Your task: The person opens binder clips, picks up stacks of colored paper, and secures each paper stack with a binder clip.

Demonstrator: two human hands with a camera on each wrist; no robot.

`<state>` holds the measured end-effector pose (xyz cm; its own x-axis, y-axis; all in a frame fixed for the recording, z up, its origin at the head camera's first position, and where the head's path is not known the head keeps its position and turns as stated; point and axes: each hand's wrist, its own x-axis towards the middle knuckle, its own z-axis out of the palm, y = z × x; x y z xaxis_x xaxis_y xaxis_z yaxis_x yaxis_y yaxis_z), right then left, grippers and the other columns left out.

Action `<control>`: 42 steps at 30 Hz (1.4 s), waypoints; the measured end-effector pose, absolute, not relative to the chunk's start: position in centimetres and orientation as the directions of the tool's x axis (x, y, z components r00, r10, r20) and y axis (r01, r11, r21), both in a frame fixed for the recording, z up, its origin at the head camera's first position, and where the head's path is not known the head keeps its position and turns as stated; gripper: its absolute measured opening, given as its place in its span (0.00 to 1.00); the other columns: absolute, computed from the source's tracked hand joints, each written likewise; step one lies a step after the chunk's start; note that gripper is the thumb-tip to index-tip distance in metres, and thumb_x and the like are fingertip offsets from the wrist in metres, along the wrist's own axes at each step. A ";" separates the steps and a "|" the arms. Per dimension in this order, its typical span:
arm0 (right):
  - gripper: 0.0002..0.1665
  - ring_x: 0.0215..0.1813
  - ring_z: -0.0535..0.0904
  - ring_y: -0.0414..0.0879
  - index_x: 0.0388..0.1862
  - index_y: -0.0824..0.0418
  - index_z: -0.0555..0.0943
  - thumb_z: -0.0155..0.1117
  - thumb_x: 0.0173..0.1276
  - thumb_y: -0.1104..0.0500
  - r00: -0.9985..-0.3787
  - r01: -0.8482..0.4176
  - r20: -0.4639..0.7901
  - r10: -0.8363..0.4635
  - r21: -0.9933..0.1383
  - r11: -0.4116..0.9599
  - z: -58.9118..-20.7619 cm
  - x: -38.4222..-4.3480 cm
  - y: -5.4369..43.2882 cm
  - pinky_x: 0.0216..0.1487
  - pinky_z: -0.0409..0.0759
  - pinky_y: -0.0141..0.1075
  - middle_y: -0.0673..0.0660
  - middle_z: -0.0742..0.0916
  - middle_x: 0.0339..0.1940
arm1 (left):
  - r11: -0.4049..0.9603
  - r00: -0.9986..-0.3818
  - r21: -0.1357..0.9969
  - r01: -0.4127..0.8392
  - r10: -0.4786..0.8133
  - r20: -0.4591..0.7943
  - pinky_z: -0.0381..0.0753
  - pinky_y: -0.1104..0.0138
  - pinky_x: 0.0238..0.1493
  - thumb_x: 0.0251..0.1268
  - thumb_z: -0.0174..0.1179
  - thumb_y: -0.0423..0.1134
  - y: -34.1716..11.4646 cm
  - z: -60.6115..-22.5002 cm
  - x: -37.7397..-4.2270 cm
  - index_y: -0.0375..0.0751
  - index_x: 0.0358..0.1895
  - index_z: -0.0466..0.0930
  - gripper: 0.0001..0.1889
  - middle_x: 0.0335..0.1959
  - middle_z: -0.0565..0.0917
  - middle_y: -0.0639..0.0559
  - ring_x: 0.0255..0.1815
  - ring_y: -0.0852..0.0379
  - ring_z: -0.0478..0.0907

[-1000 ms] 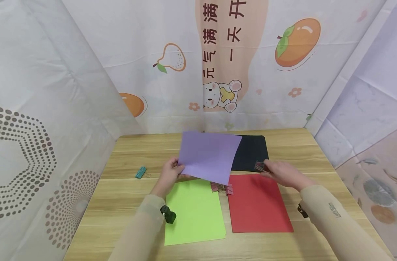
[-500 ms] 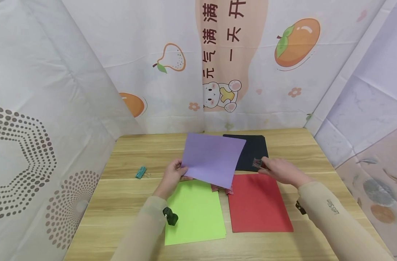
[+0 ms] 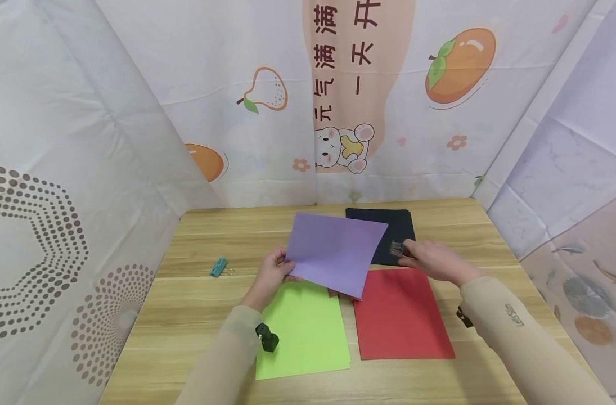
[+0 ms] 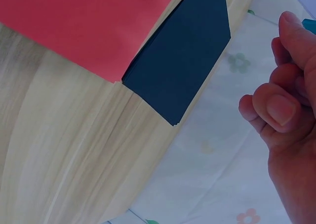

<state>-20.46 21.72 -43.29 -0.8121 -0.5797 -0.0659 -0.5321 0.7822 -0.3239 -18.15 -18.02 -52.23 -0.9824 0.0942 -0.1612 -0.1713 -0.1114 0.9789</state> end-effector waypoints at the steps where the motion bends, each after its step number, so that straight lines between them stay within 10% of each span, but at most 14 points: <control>1: 0.15 0.22 0.69 0.40 0.31 0.57 0.71 0.68 0.72 0.55 -0.813 -0.530 -0.068 -0.579 -0.325 0.783 -43.3 -20.5 21.7 0.26 0.69 0.35 0.47 0.75 0.20 | -0.112 -0.982 0.979 -0.170 0.098 -0.160 0.89 0.60 0.42 0.71 0.51 0.18 -18.0 -52.3 -18.1 0.26 0.57 0.74 0.14 0.53 0.78 0.34 0.42 0.48 0.84; 42: 0.17 0.24 0.68 0.40 0.31 0.57 0.70 0.65 0.75 0.51 -0.803 -0.481 -0.151 -0.577 -0.408 0.776 -42.2 -20.9 21.1 0.28 0.66 0.35 0.48 0.73 0.21 | -0.098 -0.972 0.974 -0.205 0.136 -0.191 0.89 0.61 0.40 0.73 0.51 0.19 -17.4 -52.9 -17.8 0.29 0.57 0.75 0.13 0.53 0.78 0.38 0.42 0.49 0.83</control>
